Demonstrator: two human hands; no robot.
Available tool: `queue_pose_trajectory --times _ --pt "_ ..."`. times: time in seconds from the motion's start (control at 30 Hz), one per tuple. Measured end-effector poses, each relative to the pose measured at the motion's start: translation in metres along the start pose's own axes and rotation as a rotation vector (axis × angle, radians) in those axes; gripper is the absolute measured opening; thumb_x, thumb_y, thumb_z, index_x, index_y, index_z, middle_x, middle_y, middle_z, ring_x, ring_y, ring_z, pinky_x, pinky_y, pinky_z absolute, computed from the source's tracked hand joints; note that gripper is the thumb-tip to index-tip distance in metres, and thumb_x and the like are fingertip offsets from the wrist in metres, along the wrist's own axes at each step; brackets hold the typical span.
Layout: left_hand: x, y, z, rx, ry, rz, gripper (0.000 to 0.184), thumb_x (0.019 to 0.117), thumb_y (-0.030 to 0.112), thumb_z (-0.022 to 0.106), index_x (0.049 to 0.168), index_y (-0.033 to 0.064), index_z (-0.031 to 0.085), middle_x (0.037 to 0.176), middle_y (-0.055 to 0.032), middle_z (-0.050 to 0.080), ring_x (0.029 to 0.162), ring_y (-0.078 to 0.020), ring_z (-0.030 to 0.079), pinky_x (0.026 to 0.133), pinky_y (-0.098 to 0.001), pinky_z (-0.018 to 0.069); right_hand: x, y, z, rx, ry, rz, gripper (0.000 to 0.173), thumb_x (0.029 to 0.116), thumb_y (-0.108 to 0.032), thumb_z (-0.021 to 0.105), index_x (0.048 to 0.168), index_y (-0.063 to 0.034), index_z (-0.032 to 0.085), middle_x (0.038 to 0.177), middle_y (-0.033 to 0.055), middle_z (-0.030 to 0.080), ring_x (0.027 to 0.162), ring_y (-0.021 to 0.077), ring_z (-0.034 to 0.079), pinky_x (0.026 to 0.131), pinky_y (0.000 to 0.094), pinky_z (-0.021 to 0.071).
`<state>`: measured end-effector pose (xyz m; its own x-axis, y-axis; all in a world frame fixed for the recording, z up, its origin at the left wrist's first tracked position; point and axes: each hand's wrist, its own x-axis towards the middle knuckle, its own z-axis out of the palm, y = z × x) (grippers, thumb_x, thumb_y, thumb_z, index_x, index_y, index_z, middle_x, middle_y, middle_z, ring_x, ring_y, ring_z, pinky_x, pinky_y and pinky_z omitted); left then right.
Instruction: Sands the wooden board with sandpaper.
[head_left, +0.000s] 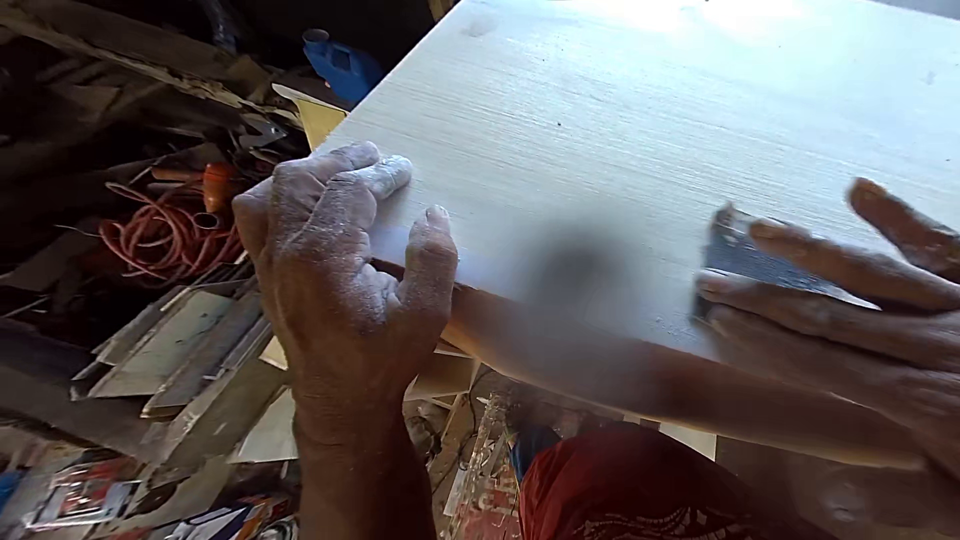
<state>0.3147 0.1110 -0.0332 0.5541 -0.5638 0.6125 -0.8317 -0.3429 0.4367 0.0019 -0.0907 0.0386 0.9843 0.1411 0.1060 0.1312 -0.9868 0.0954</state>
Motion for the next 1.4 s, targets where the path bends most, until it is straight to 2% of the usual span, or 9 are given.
queue_pose_trajectory --times 0.1,0.27,0.47,0.67,0.87,1.0,1.07,1.27,1.4 --pt "0.000 0.001 0.002 -0.004 0.020 -0.004 0.045 0.0997 0.040 0.049 0.129 0.0109 0.068 0.145 -0.0099 0.057 0.138 -0.0286 0.045 0.114 -0.0467 0.0306 -0.012 -0.001 0.000 -0.019 -0.022 0.049 0.085 0.0947 -0.078 0.029 0.157 -0.0221 0.045 0.164 0.0001 0.039 0.157 0.0327 0.022 0.121 0.0736 0.0076" --pt "-0.001 -0.003 0.001 0.005 0.010 0.008 0.045 0.1009 0.040 0.049 0.131 0.0109 0.066 0.145 -0.0105 0.057 0.139 -0.0285 0.045 0.115 -0.0468 0.0321 0.040 0.003 0.008 0.023 0.042 -0.063 0.084 0.0946 -0.077 0.033 0.153 -0.0196 0.050 0.163 0.0017 0.041 0.157 0.0294 0.021 0.123 0.0712 0.0051" --pt "0.001 0.001 0.003 0.007 0.033 -0.001 0.046 0.0998 0.041 0.049 0.129 0.0101 0.067 0.144 -0.0108 0.058 0.137 -0.0299 0.046 0.113 -0.0472 0.0319 -0.013 0.007 0.003 0.060 0.003 0.008 0.081 0.0954 -0.076 0.029 0.157 -0.0257 0.045 0.164 -0.0037 0.040 0.157 0.0306 0.023 0.123 0.0721 0.0082" --pt "0.000 -0.002 0.000 0.003 0.018 0.004 0.045 0.1001 0.040 0.049 0.130 0.0107 0.067 0.145 -0.0101 0.057 0.137 -0.0291 0.045 0.113 -0.0471 0.0313 0.054 0.002 0.008 0.100 0.033 -0.117 0.083 0.0944 -0.077 0.034 0.155 -0.0225 0.048 0.163 -0.0009 0.042 0.157 0.0287 0.021 0.123 0.0719 0.0059" --pt "0.000 0.001 0.002 0.005 0.051 0.005 0.046 0.0990 0.041 0.049 0.127 0.0096 0.069 0.142 -0.0121 0.060 0.134 -0.0310 0.048 0.111 -0.0481 0.0335 -0.005 0.002 0.000 0.083 -0.020 -0.037 0.079 0.0972 -0.074 0.029 0.158 -0.0246 0.042 0.164 -0.0042 0.040 0.157 0.0287 0.024 0.124 0.0701 0.0088" --pt "-0.001 -0.002 0.001 0.001 0.051 0.009 0.045 0.0994 0.040 0.050 0.127 0.0107 0.069 0.142 -0.0110 0.060 0.137 -0.0308 0.047 0.113 -0.0487 0.0323 0.048 -0.009 0.009 0.089 0.039 -0.081 0.080 0.0952 -0.077 0.030 0.154 -0.0258 0.049 0.160 -0.0042 0.045 0.156 0.0265 0.026 0.122 0.0724 0.0081" --pt "-0.002 -0.003 0.001 -0.004 0.049 0.009 0.045 0.0996 0.040 0.049 0.128 0.0107 0.069 0.142 -0.0110 0.060 0.137 -0.0307 0.047 0.113 -0.0486 0.0326 0.070 -0.007 0.009 0.103 0.031 -0.134 0.081 0.0943 -0.076 0.034 0.155 -0.0234 0.048 0.162 -0.0024 0.043 0.157 0.0270 0.021 0.124 0.0720 0.0050" --pt "-0.002 0.001 0.001 0.021 0.055 0.012 0.044 0.0995 0.038 0.050 0.128 0.0099 0.069 0.142 -0.0109 0.059 0.135 -0.0306 0.047 0.110 -0.0482 0.0359 0.011 0.001 0.003 0.098 -0.027 -0.045 0.081 0.0949 -0.075 0.034 0.158 -0.0247 0.043 0.163 -0.0029 0.041 0.156 0.0289 0.026 0.123 0.0698 0.0108" --pt "-0.002 -0.002 0.000 0.029 0.036 0.014 0.044 0.0988 0.038 0.050 0.128 0.0113 0.069 0.142 -0.0108 0.059 0.134 -0.0312 0.048 0.108 -0.0497 0.0363 0.050 -0.005 0.013 0.095 0.013 -0.076 0.079 0.0964 -0.076 0.027 0.155 -0.0265 0.048 0.162 -0.0052 0.042 0.156 0.0270 0.025 0.123 0.0700 0.0106"
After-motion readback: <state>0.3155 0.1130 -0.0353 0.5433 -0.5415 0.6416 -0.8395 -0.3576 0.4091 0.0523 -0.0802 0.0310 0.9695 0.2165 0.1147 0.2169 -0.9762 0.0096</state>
